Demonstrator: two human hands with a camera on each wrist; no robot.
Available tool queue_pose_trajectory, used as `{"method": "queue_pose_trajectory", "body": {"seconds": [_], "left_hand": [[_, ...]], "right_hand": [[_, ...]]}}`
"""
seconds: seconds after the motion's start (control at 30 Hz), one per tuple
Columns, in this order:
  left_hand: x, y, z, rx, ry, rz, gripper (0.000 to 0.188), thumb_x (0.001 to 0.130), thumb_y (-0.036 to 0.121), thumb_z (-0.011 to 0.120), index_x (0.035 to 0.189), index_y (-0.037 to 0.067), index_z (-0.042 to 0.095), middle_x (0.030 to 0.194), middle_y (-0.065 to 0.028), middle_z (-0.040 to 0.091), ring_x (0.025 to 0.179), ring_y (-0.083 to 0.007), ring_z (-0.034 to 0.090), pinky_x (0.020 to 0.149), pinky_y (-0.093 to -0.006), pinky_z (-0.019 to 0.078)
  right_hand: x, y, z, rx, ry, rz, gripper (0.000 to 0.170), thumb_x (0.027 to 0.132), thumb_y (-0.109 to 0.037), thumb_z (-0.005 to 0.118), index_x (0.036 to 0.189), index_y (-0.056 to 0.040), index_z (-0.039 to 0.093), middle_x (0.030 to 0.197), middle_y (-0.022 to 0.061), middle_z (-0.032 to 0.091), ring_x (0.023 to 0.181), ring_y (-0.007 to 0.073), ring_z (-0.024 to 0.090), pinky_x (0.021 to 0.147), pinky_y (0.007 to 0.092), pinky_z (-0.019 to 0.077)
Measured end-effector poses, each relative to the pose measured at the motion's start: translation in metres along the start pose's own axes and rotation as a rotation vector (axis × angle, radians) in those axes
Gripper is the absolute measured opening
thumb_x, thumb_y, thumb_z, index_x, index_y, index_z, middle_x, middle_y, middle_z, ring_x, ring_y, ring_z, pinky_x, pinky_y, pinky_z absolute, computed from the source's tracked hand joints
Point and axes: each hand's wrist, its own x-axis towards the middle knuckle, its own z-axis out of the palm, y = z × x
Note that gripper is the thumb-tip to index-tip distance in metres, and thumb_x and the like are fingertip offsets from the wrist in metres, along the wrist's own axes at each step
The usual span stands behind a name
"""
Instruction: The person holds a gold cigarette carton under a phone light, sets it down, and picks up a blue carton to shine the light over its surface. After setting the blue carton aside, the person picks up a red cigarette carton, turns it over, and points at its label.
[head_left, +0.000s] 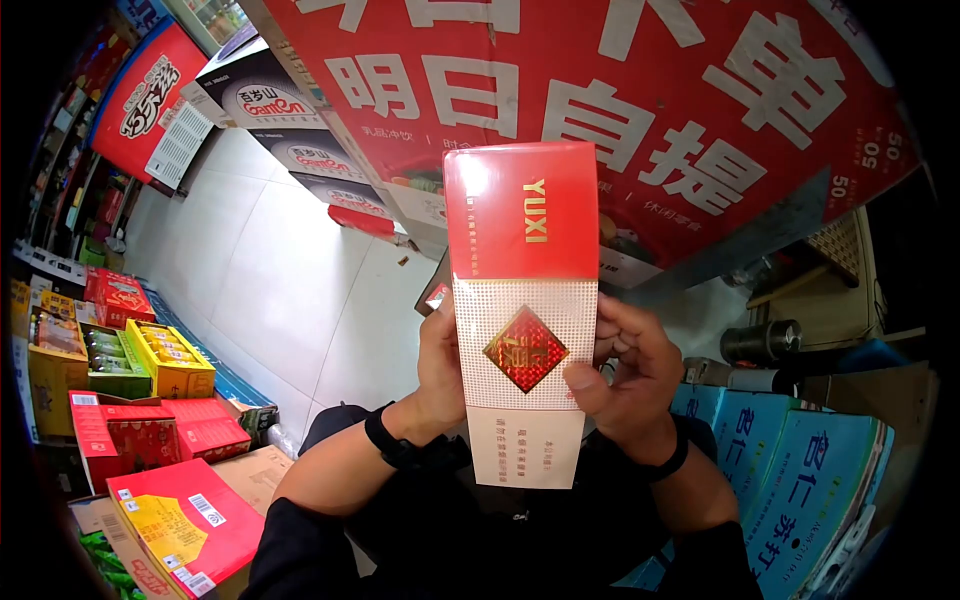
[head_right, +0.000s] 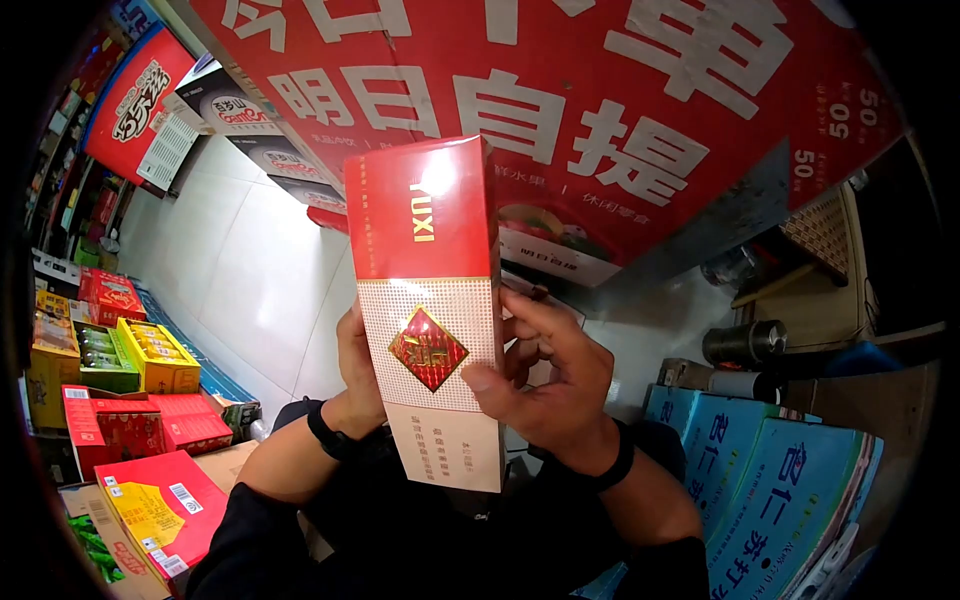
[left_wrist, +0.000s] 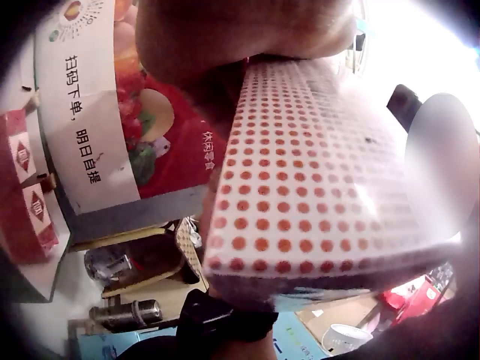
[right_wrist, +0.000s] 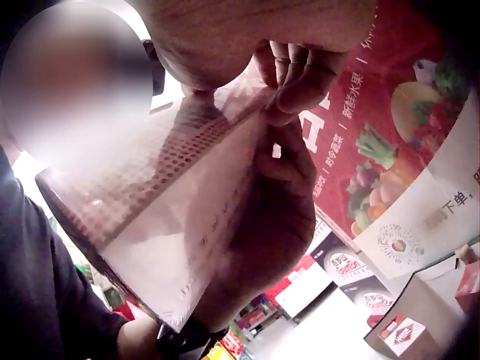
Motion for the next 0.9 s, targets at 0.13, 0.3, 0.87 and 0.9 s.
{"method": "queue_pose_trajectory", "body": {"seconds": [0.13, 0.3, 0.87, 0.9], "left_hand": [[0.000, 0.001, -0.004, 0.008, -0.024, -0.031, 0.066, 0.110, 0.054, 0.027, 0.139, 0.000, 0.051, 0.133, -0.0152, 0.063, 0.118, -0.0208, 0.066, 0.102, -0.0360, 0.0538], [0.002, -0.002, 0.001, 0.001, 0.069, -0.097, 0.067, 0.109, 0.055, 0.028, 0.138, 0.000, 0.051, 0.132, -0.0155, 0.064, 0.117, -0.0216, 0.066, 0.102, -0.0366, 0.0536], [0.000, 0.005, 0.024, 0.185, 0.096, -0.063, 0.073, 0.102, 0.057, 0.047, 0.144, -0.002, 0.042, 0.134, -0.0191, 0.059, 0.118, -0.0246, 0.064, 0.102, -0.0385, 0.0526], [0.001, 0.003, 0.021, 0.156, 0.072, -0.059, 0.072, 0.101, 0.055, 0.049, 0.144, -0.002, 0.041, 0.134, -0.0189, 0.059, 0.119, -0.0243, 0.064, 0.102, -0.0382, 0.0523]], "right_hand": [[0.001, 0.000, 0.001, -0.006, 0.005, -0.038, 0.063, 0.083, -0.015, 0.085, 0.135, 0.0060, 0.055, 0.099, 0.0169, 0.076, 0.077, 0.0142, 0.075, 0.057, 0.0214, 0.0544], [0.001, -0.001, 0.001, 0.008, 0.019, -0.023, 0.063, 0.084, -0.015, 0.084, 0.135, 0.0065, 0.055, 0.097, 0.0163, 0.076, 0.077, 0.0141, 0.075, 0.057, 0.0216, 0.0545], [0.005, -0.007, -0.003, -0.039, 0.005, 0.141, 0.048, 0.089, -0.015, 0.076, 0.129, 0.0056, 0.059, 0.089, 0.0123, 0.076, 0.069, 0.0076, 0.068, 0.058, 0.0209, 0.0510], [0.004, -0.005, -0.003, -0.039, 0.005, 0.137, 0.047, 0.089, -0.015, 0.076, 0.128, 0.0055, 0.059, 0.089, 0.0120, 0.076, 0.068, 0.0075, 0.067, 0.058, 0.0209, 0.0509]]}}
